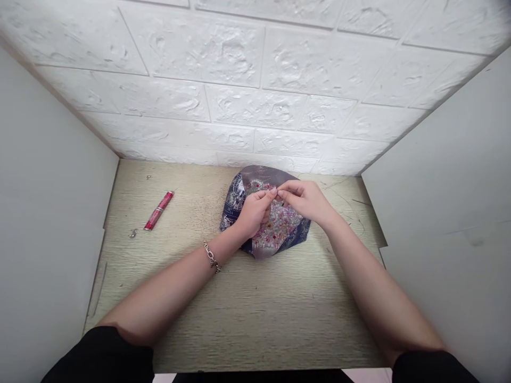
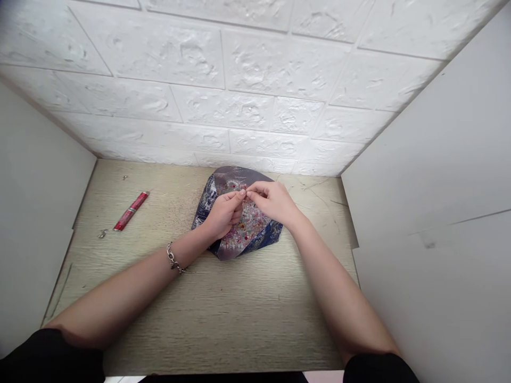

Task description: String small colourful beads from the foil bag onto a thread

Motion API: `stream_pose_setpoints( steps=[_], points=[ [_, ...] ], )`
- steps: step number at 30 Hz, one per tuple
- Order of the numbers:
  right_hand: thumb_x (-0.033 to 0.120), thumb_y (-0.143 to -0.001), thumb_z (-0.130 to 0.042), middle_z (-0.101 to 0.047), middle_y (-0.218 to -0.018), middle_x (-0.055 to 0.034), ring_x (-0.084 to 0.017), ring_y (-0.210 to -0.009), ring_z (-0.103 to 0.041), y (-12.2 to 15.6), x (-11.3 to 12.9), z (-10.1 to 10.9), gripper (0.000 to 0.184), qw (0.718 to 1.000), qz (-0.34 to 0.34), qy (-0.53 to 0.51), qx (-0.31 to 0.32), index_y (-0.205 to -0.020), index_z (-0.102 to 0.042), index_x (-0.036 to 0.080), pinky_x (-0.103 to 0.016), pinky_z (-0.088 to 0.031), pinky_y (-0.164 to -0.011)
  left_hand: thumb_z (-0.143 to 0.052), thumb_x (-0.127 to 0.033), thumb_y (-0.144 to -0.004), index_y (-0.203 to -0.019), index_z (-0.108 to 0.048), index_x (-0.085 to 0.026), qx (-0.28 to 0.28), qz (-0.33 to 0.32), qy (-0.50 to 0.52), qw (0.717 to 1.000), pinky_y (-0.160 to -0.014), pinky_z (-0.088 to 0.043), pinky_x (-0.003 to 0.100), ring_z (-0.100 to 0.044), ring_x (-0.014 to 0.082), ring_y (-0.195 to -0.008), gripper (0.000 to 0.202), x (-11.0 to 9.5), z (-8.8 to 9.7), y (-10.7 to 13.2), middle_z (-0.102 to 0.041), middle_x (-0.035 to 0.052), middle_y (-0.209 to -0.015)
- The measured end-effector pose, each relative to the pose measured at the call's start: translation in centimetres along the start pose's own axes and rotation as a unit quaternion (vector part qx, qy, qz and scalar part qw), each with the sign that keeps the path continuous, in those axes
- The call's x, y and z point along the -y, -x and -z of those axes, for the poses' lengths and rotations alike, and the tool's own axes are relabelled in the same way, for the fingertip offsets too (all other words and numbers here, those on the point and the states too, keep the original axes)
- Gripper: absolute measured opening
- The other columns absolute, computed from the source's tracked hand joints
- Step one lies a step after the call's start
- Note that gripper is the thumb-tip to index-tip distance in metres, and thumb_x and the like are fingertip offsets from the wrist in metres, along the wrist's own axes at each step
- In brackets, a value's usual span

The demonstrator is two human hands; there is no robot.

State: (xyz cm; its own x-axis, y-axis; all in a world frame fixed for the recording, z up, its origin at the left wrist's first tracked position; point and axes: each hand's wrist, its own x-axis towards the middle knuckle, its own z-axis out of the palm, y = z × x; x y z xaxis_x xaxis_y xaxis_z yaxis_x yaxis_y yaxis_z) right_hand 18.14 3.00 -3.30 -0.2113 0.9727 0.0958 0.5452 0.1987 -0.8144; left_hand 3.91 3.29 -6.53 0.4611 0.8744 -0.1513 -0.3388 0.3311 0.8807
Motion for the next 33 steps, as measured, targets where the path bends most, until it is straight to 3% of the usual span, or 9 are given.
stream_pose_setpoints(
  steps=[8, 16, 22, 28, 33],
  points=[
    [0.029, -0.072, -0.049, -0.056, -0.060, -0.0008, -0.010, -0.052, -0.049, 0.0, 0.0, 0.3, 0.016, 0.996, -0.034, -0.073, 0.031, -0.071, -0.058, 0.016, -0.024, -0.039, -0.050, -0.057, -0.041, -0.070, -0.064, -0.046, -0.016, 0.003, 0.009, -0.022, 1.000, -0.032, -0.010, 0.015, -0.016, 0.0002, -0.031, 0.028, -0.1, -0.1, -0.1, -0.022, -0.0109, -0.038],
    [0.024, -0.078, -0.039, -0.051, -0.064, 0.0009, -0.011, -0.059, -0.045, 0.0, 0.3, 0.0, 0.011, 0.995, 0.053, 0.083, -0.004, -0.072, -0.047, 0.018, -0.023, -0.034, -0.056, -0.055, -0.041, -0.072, -0.069, -0.048, -0.016, 0.006, 0.000, -0.028, 1.000, -0.032, -0.009, 0.016, -0.015, 0.0007, -0.032, 0.026, 0.0, -0.1, 0.0, -0.022, -0.0106, -0.040],
    [0.024, -0.082, -0.034, -0.050, -0.066, 0.0007, -0.011, -0.060, -0.043, 0.2, 1.0, 0.5, 0.014, 0.988, 0.025, 0.152, 0.016, -0.073, -0.043, 0.018, -0.022, -0.032, -0.056, -0.052, -0.025, -0.072, -0.068, -0.042, -0.018, -0.004, 0.011, -0.017, 1.000, -0.032, -0.007, 0.017, -0.016, 0.0004, -0.032, 0.013, -0.4, -0.4, 0.2, -0.025, -0.0094, -0.045],
    [0.010, -0.071, -0.040, -0.054, -0.064, -0.0027, -0.011, -0.059, -0.044, 0.7, 1.0, 0.9, 0.014, 0.924, -0.054, 0.354, 0.131, -0.061, -0.049, 0.016, -0.023, -0.029, -0.055, -0.041, -0.016, -0.070, -0.062, -0.034, -0.018, 0.016, 0.020, 0.008, 1.000, -0.034, -0.006, 0.018, -0.020, 0.0006, -0.032, 0.010, -0.6, -0.3, 0.2, -0.029, -0.0074, -0.050],
    [0.009, -0.068, -0.041, -0.057, -0.065, -0.0058, -0.013, -0.061, -0.049, 0.6, 0.1, 0.7, 0.016, 0.892, -0.063, 0.418, 0.161, -0.061, -0.054, 0.015, -0.024, -0.031, -0.057, -0.042, -0.016, -0.069, -0.061, -0.036, -0.017, 0.007, 0.021, 0.011, 1.000, -0.034, -0.005, 0.019, -0.020, 0.0005, -0.031, 0.009, -0.6, -0.3, 0.2, -0.029, -0.0074, -0.049]
  ],
)
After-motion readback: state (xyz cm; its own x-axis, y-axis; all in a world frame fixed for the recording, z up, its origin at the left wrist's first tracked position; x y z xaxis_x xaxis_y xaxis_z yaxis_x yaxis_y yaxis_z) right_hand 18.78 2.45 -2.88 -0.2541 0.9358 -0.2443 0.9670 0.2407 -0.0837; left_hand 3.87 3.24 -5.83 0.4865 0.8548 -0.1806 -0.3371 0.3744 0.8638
